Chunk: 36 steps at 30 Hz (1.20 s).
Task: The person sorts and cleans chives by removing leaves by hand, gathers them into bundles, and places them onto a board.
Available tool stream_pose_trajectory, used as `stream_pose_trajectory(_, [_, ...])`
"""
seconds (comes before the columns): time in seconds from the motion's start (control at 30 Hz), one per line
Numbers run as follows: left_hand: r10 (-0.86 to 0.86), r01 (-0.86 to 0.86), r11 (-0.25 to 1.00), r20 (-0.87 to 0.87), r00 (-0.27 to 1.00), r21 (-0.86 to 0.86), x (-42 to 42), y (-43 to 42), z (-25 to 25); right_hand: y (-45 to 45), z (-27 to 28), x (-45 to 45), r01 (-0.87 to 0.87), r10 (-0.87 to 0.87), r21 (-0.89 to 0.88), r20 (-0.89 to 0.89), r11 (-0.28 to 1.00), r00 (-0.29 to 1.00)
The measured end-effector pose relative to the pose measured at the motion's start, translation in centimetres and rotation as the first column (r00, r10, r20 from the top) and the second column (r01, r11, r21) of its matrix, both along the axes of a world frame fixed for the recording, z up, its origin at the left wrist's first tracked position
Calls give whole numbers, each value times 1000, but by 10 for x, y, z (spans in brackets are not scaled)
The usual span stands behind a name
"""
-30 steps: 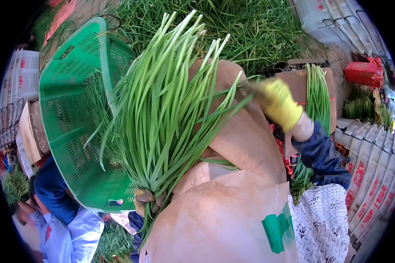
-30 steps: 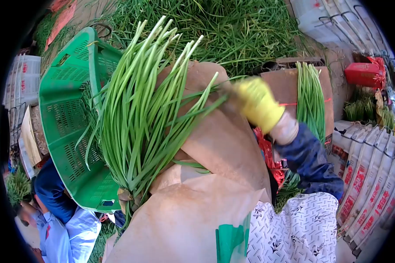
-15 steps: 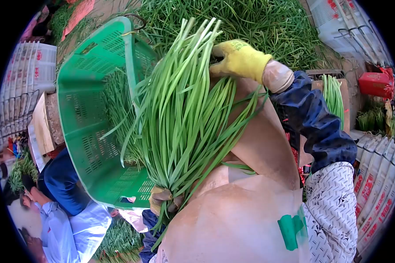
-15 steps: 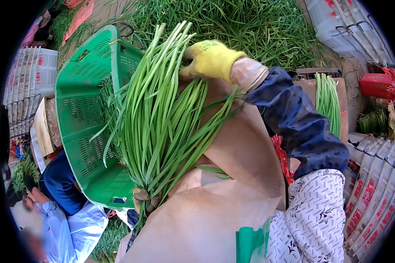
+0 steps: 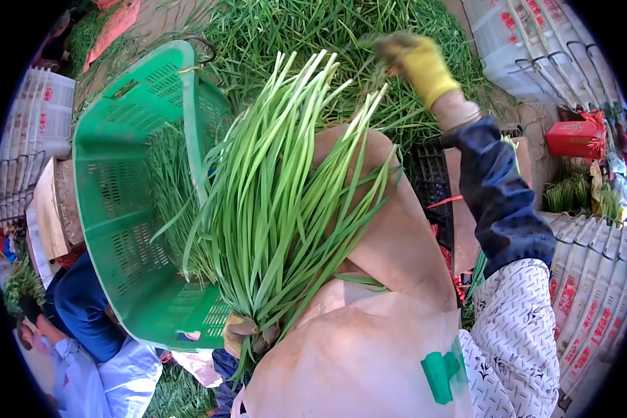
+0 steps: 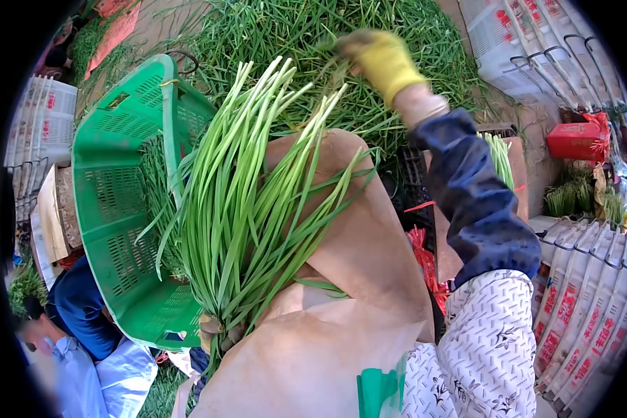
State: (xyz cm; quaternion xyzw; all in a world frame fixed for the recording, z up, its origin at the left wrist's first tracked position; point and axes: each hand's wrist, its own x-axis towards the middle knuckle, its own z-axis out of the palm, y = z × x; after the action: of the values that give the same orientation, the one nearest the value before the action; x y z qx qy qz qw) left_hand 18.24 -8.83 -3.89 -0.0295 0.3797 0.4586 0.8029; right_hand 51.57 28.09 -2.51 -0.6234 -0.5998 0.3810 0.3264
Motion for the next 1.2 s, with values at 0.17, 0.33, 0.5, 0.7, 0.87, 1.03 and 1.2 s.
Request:
stream_pose_trajectory(0.17, [-1, 1, 1000, -4, 1000, 0, 1, 0, -1, 79, -16, 98, 138, 28, -81, 936, 987, 351])
stream_pose_trajectory(0.33, [-7, 7, 1000, -5, 1000, -17, 2, 2, -1, 9, -1, 7, -449, 546, -372, 212, 812, 811])
stream_pose_trajectory(0.5, [-7, 6, 1000, -14, 1000, -18, 3, 2, 2, -5, -10, -28, -387, 398, -257, -8, 886, 917])
stream_pose_trajectory(0.7, [-9, 8, 1000, -19, 1000, -19, 2, 1, 4, 21, -31, 9, -40, 75, -298, 109, 954, 991])
stream_pose_trajectory(0.87, [6, -6, 1000, -23, 1000, -17, 4, 1, 5, -14, -84, 26, -463, 164, -285, -680, 839, 715])
stream_pose_trajectory(1.03, [-7, 6, 1000, -12, 1000, -28, 5, 3, 6, -15, -104, 0, -652, 687, -297, 23, 698, 726])
stream_pose_trajectory(1.2, [-18, 17, 999, -24, 1000, -39, 5, 3, 10, 2, -140, -13, -538, 699, -448, 422, 714, 577])
